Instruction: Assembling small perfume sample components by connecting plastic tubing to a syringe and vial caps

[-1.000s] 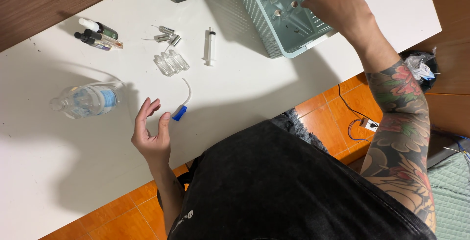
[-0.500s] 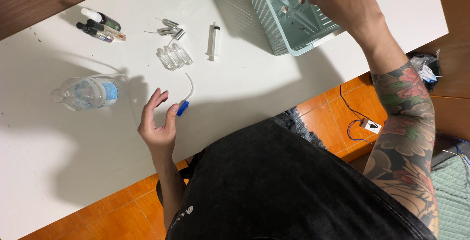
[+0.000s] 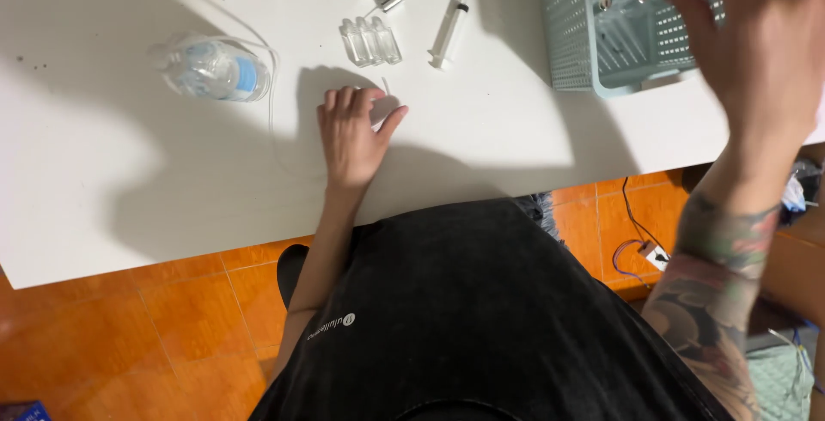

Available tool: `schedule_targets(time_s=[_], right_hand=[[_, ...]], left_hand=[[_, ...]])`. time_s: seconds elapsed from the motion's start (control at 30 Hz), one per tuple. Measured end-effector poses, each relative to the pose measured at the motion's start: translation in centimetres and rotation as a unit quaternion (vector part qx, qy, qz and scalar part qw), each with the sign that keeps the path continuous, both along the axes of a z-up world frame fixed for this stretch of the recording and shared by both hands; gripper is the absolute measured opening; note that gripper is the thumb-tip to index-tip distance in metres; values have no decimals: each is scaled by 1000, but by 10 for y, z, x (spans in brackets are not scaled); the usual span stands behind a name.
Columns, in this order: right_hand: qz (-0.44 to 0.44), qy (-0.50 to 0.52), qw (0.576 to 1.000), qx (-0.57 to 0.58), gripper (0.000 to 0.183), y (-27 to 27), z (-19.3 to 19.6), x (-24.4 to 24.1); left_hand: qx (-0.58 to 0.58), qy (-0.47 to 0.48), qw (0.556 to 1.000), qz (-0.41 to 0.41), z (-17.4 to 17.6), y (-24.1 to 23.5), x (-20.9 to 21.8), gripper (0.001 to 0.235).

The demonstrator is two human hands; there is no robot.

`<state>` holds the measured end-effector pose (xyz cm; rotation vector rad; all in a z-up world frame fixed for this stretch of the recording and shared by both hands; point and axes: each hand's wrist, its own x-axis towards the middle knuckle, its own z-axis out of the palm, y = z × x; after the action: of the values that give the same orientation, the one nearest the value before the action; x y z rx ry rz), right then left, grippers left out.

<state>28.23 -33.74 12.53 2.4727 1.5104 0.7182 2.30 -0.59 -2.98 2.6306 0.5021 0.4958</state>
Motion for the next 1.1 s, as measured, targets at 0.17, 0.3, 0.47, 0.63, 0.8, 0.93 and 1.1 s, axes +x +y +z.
schedule_targets(time_s=[0.17, 0.3, 0.47, 0.63, 0.8, 0.93, 1.1], right_hand=[[205, 224, 915, 266, 29, 85, -2, -79], [157, 264, 890, 338, 17, 156, -63, -86], [-170, 314, 932, 65, 56, 198, -116, -67], [-179, 399, 897, 66, 50, 198, -126, -61], [-147, 465, 861, 144, 40, 177, -103, -70], [10, 468, 835, 289, 25, 166, -53, -97], [93, 486, 813, 309, 22, 159, -30, -120]], left_hand=[[-45, 56, 997, -16, -6, -4, 10, 20], [-43, 7, 999, -19, 1, -3, -1, 16], [-213, -6, 976, -44, 25, 6, -23, 20], [-237, -46, 970, -34, 31, 15, -32, 20], [-283, -129, 949, -45, 79, 10, -28, 14], [-296, -202, 932, -55, 92, 5, -20, 12], [-285, -234, 927, -70, 101, -3, -11, 9]])
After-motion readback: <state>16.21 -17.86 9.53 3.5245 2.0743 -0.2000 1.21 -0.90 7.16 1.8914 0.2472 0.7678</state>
